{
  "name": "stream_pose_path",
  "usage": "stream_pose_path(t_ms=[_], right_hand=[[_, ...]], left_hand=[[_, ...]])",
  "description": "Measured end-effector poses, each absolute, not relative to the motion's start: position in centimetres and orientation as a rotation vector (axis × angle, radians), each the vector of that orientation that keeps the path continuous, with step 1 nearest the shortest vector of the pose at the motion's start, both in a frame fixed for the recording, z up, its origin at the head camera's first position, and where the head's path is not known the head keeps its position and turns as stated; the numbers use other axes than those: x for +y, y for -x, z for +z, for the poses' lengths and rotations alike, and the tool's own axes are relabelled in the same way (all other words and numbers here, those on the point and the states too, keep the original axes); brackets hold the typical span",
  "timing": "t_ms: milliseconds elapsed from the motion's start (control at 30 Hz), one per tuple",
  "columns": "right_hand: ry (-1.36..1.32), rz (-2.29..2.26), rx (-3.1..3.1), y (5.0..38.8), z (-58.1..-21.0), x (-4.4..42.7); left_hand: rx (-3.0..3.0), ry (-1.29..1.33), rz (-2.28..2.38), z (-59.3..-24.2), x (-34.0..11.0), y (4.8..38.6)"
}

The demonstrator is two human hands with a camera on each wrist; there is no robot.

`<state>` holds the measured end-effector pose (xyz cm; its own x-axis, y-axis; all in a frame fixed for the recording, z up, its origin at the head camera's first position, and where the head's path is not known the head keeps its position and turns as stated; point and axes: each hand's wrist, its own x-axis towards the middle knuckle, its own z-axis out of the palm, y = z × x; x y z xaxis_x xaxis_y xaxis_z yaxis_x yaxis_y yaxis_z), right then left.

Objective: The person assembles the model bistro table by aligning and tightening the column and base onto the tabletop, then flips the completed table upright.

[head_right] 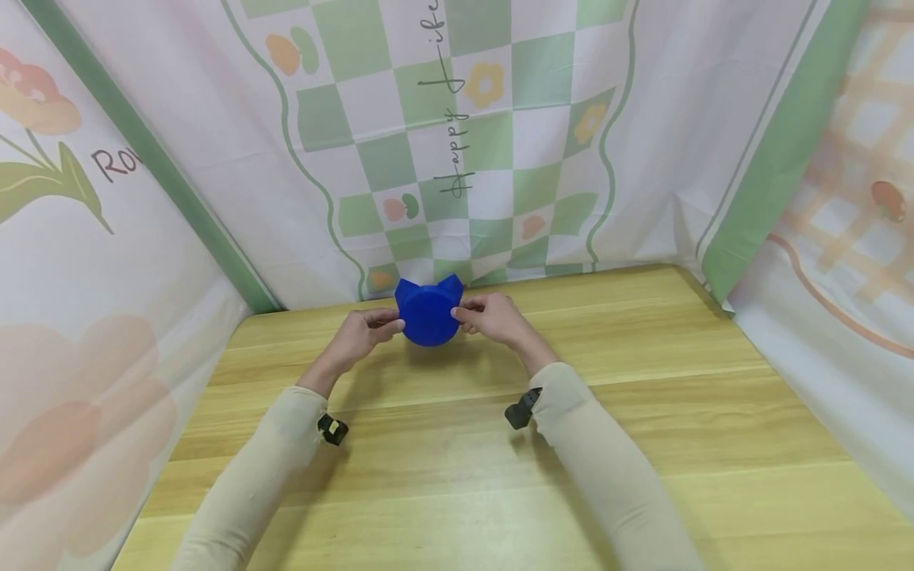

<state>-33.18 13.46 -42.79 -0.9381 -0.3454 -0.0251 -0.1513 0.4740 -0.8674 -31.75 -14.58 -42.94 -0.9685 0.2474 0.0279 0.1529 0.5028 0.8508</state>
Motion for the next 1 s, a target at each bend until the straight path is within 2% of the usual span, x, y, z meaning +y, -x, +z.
stream_pose_path(t_ms=[333,1000], right_hand=[[0.397,-1.421,2.557,33.3,-42.6,13.6],[0.306,-1.373,2.55,33.2,-43.8,12.9]], left_hand=[[2.433,-0.19,1.719,-42.7,-13.9,31.8],[2.368,-0.057,1.723,-44.2,-13.4,31.8]])
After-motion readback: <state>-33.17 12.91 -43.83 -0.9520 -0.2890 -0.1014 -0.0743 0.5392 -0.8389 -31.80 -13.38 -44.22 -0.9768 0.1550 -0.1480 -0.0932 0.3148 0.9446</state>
